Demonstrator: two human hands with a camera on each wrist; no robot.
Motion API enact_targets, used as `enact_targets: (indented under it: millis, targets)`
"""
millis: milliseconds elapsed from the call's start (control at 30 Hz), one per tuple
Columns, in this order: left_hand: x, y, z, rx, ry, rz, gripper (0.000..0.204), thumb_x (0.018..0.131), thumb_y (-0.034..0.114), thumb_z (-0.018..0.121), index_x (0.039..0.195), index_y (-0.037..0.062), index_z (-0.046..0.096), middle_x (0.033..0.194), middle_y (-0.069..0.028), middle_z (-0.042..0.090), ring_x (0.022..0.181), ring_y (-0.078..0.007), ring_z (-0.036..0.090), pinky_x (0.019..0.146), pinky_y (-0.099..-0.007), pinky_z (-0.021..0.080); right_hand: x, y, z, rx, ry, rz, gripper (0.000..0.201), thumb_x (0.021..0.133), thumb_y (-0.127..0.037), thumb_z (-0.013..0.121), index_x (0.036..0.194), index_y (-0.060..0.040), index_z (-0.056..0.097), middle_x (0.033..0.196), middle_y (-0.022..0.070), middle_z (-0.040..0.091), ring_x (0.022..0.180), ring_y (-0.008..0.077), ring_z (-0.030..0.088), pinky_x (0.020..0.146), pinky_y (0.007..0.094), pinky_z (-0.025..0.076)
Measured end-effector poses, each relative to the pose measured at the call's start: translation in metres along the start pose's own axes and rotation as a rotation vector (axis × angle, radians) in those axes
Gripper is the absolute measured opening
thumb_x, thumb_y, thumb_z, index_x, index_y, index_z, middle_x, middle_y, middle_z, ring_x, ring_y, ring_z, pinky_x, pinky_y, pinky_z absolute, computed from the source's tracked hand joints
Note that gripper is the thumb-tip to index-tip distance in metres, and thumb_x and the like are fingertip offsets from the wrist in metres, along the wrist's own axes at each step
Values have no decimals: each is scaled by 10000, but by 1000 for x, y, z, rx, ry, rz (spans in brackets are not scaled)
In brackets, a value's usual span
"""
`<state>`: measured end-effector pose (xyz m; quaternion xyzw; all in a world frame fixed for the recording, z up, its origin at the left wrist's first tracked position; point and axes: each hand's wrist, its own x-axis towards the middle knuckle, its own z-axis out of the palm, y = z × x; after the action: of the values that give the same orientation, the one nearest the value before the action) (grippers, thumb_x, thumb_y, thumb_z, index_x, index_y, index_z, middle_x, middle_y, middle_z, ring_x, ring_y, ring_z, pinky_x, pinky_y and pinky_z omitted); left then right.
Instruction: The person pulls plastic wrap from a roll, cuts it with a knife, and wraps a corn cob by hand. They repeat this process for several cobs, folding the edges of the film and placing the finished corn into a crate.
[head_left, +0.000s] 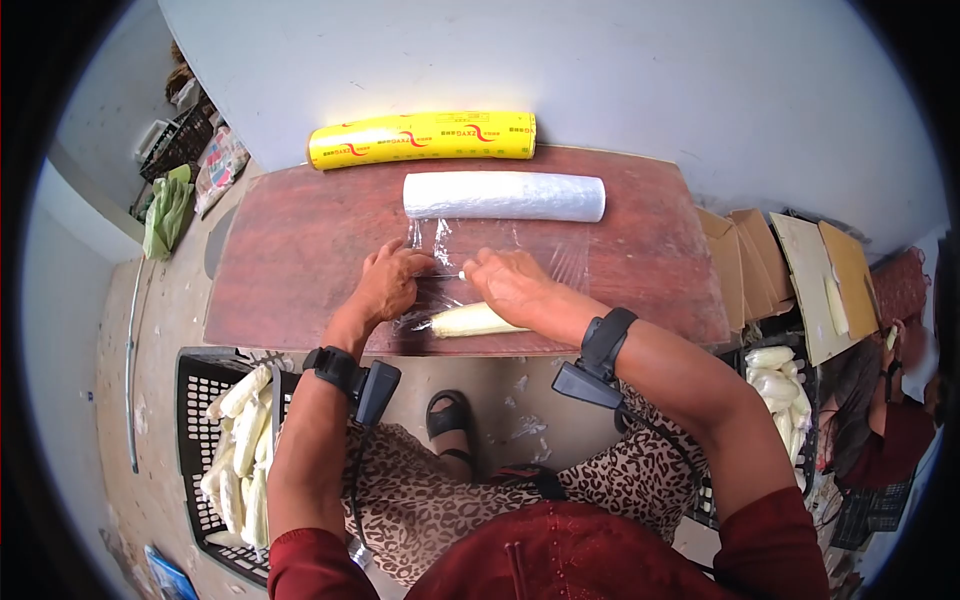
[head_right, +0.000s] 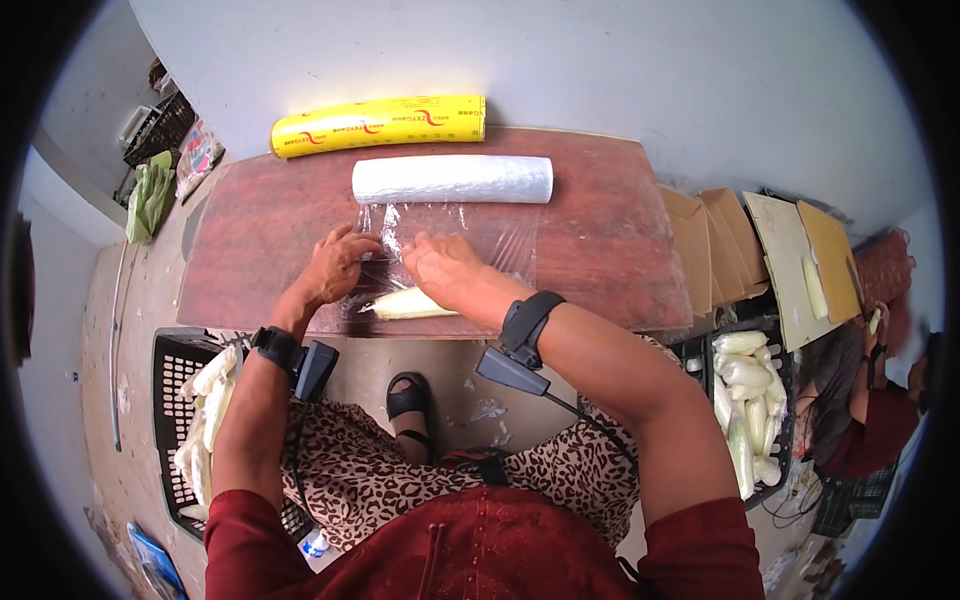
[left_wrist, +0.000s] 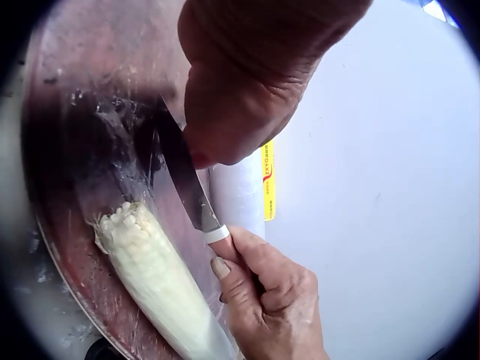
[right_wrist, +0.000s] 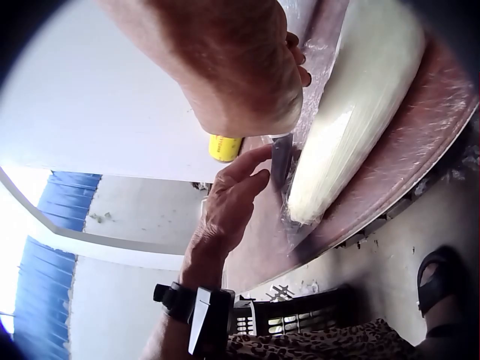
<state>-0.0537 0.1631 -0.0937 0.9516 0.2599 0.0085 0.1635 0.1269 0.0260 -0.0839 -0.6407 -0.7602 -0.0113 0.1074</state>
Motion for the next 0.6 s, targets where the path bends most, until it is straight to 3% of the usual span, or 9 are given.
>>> enact_targets:
  millis: [100, 300, 600]
  targets:
    - [-5, 3, -1, 4, -39, -33, 462, 798, 90, 539, 1249, 185, 568, 1336, -56, 528, 1347, -368, 321, 1092, -528, 239, 1, 0, -2, -12, -14, -11, 162, 835, -67, 498, 893, -8, 637, 911, 203, 645, 803, 339, 668, 664, 425, 545]
    - [-13, -3, 4, 116, 37, -12, 490, 802, 204, 641, 1283, 181, 550, 1373, -27, 502, 1340, -348, 337, 1070, -505, 258, 0, 0, -5, 12, -12, -2, 164, 837, -68, 493, 888, -12, 639, 899, 198, 649, 815, 334, 669, 672, 424, 545]
    - [-16, -9, 1, 96, 11, -51, 551, 801, 275, 678, 1321, 162, 537, 1421, -40, 453, 1353, -344, 316, 1080, -501, 237, -12, 16, -8, 65, -28, 10, 155, 849, -80, 497, 898, -9, 626, 908, 200, 640, 837, 349, 653, 703, 431, 530]
